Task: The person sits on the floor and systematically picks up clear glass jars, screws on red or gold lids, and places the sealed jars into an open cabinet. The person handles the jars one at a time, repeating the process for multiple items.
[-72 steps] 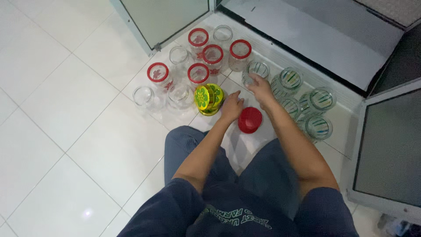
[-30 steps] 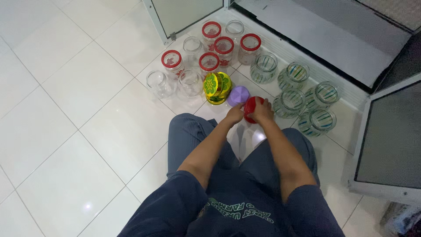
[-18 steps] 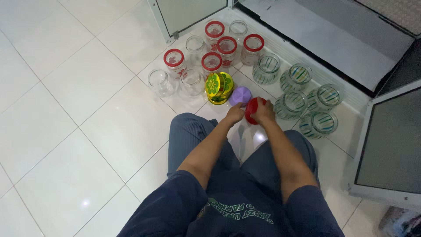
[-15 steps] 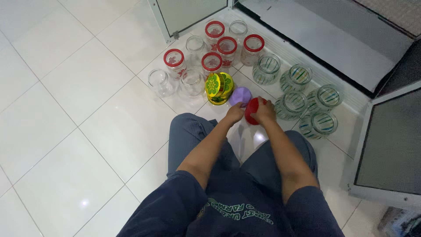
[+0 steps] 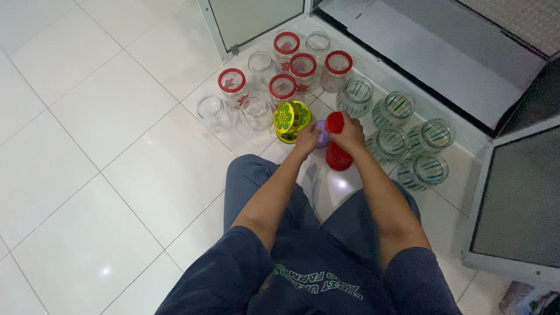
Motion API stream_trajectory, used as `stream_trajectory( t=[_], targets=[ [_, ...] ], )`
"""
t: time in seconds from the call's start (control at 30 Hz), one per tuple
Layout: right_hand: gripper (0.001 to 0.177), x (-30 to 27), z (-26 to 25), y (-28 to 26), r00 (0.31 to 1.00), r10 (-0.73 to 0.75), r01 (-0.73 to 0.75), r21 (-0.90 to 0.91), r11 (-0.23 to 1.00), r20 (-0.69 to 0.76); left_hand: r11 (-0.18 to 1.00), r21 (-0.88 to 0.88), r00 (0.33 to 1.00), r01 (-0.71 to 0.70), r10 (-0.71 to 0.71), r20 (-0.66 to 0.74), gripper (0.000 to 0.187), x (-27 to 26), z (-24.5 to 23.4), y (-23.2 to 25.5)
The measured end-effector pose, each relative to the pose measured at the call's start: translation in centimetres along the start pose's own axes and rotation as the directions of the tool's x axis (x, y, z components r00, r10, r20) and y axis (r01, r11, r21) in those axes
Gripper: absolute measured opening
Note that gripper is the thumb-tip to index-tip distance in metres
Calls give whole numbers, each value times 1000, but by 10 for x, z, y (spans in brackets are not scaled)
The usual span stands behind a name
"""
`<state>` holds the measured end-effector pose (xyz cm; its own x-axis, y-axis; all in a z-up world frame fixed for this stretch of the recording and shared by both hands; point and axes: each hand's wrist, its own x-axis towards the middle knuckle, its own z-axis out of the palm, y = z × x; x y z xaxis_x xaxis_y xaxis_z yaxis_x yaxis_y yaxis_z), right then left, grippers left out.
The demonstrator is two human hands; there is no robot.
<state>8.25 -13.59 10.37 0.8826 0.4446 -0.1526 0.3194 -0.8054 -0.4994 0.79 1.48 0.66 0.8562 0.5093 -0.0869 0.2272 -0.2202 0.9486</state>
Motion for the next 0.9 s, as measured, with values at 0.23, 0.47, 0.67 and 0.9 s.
stream_trajectory(
  t=[0.23,0.47,0.67,0.9],
  targets=[
    [106,43,13,-35,989,-123,126,37,991,-85,995,60,977,-85,95,-193,39,38,-29,2],
    [98,69,22,-79,990,-140,141,84,986,-11,998,11,953,-60,61,-298,39,68,-67,-2],
    [100,93,36,-114,984,-176,177,47,983,-16,996,-76,959,54,-73,-275,41,85,-102,7],
    [100,125,60,-138,982,-189,189,-13,982,5,908,-409,939,91,-214,-268,64,103,-132,8]
  ],
)
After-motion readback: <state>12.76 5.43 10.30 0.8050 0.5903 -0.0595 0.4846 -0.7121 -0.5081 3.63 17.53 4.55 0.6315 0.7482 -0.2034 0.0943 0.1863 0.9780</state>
